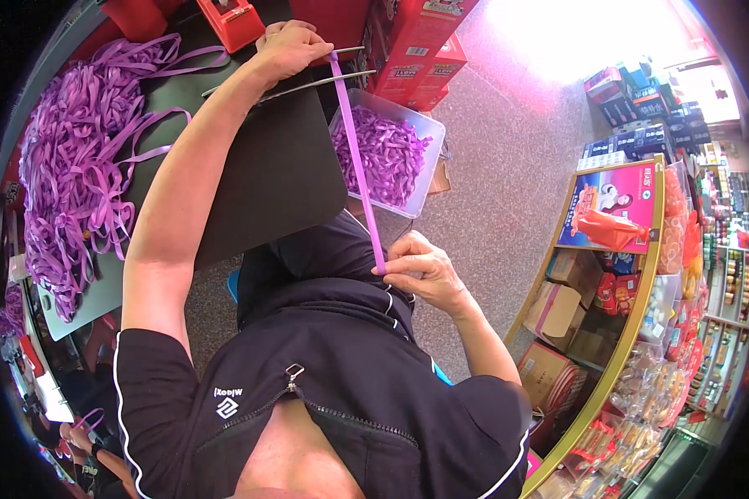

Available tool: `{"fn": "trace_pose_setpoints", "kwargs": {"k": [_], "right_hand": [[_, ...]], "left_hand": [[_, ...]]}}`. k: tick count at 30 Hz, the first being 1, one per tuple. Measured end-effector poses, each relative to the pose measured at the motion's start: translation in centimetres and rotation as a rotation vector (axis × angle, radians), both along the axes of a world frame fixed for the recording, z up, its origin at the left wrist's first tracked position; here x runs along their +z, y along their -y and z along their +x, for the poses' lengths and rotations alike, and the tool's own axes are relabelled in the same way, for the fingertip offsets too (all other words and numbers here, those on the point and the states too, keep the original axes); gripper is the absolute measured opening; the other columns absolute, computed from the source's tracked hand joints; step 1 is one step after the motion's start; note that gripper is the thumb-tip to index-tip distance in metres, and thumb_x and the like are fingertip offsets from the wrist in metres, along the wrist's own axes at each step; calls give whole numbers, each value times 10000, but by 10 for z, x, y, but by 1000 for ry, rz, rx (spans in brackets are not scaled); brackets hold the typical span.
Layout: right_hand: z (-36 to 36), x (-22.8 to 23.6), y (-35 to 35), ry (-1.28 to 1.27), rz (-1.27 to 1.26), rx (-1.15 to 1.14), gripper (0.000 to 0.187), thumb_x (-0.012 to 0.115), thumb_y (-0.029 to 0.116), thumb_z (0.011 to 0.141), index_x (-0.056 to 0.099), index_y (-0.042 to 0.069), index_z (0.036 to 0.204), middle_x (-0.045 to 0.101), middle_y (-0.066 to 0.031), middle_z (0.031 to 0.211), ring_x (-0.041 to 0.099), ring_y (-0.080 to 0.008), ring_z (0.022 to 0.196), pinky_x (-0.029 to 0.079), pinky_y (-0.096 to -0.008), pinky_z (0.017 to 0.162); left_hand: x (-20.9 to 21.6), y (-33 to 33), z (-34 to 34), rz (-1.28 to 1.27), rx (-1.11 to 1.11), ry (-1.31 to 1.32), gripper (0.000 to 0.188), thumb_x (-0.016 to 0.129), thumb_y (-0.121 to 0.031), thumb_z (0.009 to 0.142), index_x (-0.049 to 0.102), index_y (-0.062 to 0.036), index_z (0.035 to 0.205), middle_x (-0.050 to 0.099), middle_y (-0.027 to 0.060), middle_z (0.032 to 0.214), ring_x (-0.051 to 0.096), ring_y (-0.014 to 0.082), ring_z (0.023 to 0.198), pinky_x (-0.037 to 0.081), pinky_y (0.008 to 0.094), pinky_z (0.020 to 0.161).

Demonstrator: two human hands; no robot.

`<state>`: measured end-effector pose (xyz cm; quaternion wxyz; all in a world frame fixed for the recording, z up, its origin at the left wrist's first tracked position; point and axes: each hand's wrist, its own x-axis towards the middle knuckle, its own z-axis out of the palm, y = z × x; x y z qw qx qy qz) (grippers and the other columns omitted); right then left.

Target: Tying purple ribbons onto metal rods at a workspace.

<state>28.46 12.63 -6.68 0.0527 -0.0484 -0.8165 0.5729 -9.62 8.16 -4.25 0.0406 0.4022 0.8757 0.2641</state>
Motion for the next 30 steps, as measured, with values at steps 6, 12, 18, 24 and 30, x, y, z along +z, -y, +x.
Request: {"fn": "trace_pose_setpoints", "kwargs": {"k": [6, 12, 18, 24, 30], "right_hand": [[-11, 45, 0, -227, 201, 68, 246, 791, 89, 664, 745, 112, 905, 586, -9, 803, 511, -143, 746, 398, -279, 629], [-61, 110, -32, -621, 192, 173, 288, 664, 357, 835, 707, 81, 903, 549, -51, 780, 452, -170, 704, 333, -314, 614], [-186, 163, -63, -812, -90, 108, 373, 458, 283, 974, 636, -17, 1107, 528, -83, 881, 411, -173, 760, 351, -316, 693], [-332, 171, -141, -488, -432, 138, 407, 503, 347, 969, 631, -9, 1119, 661, -44, 1046, 485, -54, 742, 375, -190, 599], [-422, 100, -172, -330, -456, 93, 453, 477, 392, 973, 650, -10, 1090, 653, 2, 905, 477, -55, 702, 375, -182, 617]], "left_hand": [[-1, 0, 0, 18, -12, 20, 235, 635, -420, 775, 771, -233, 820, 651, 32, 1031, 396, 301, 1151, 295, 436, 947], [1, 0, 1, 13, 5, 3, 234, 632, -416, 788, 769, -234, 844, 635, 36, 1081, 381, 308, 1177, 296, 443, 958], [3, -1, -1, -51, -31, 43, 233, 604, -408, 811, 765, -249, 865, 566, 4, 1223, 344, 298, 1231, 246, 444, 996], [10, 0, 4, -30, -101, 117, 216, 607, -355, 767, 762, -274, 895, 460, 40, 1373, 227, 287, 1330, 143, 461, 1078], [17, 8, 12, -64, -78, 110, 328, 629, -160, 663, 735, -158, 973, 451, 63, 1369, 247, 284, 1348, 142, 476, 1109]]}}
